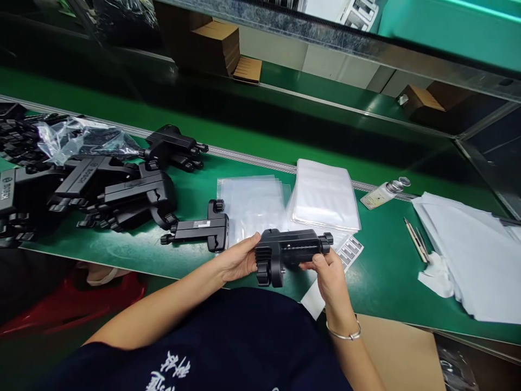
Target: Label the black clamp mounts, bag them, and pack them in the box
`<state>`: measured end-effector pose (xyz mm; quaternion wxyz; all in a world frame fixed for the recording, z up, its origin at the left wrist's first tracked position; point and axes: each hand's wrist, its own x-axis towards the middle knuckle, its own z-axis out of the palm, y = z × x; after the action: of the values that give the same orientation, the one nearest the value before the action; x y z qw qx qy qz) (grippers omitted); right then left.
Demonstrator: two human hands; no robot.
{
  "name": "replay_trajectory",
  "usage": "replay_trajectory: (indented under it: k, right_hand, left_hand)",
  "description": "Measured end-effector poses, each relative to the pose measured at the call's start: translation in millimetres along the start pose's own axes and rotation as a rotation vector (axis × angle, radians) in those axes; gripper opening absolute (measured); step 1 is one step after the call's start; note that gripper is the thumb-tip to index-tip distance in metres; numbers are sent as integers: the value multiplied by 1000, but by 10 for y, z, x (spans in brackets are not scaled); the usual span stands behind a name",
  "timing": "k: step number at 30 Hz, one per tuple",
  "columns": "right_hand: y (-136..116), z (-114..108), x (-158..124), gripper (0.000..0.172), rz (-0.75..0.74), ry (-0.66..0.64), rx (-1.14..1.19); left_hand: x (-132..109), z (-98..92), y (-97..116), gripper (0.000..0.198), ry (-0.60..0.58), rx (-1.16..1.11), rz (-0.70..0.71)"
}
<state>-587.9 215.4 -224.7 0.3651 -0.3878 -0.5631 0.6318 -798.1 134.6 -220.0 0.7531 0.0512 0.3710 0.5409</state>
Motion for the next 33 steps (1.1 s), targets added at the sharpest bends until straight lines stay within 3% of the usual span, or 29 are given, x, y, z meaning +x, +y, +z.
replay_trajectory:
  k: [6,9,12,14,16,18,21,22,24,26,29,32,33]
  right_hand:
    - [-217,175,-94,34,-365,-98,-530]
    - [-266,299,-129,35,-575,-117,-716]
    - [-284,350,-153,38,-613,-140,-764]
    - [-297,275,-153,44,-566,-190,-734]
    - [-300,56,-132,52,-460,-201,-661]
    - [-276,-315,-98,50,-316,-23,-572]
    - [-185,-977,-72,38,-31,423,-559]
    - [-143,-1158,-72,35,81,481,-602]
    - [-47,-1388,-70,28,253,475,-667]
    - [58,-1437,-48,24,317,422,-663]
    - [191,-1333,13,21,312,393,-598]
    - [237,-1243,34,25,270,338,-495]
    - [228,-1231,24,29,254,307,-451]
  left_hand:
    - [231,-104,21,29,131,-16,-7]
    - [345,-105,-17,25,99,-70,-9]
    - [393,-59,-48,27,68,-79,-56]
    - [397,-24,-48,28,93,-57,-67]
    - [386,-9,-22,27,156,-13,-61]
    - [365,-20,29,20,247,63,-10]
    - [348,-70,108,22,334,291,122]
    - [354,-92,124,31,342,398,152]
    - [390,-137,130,46,351,625,209]
    - [443,-181,113,54,366,835,304]
    - [478,-200,92,62,427,1134,434]
    - [421,-63,75,62,525,1401,653]
    - [398,31,54,58,507,1448,741]
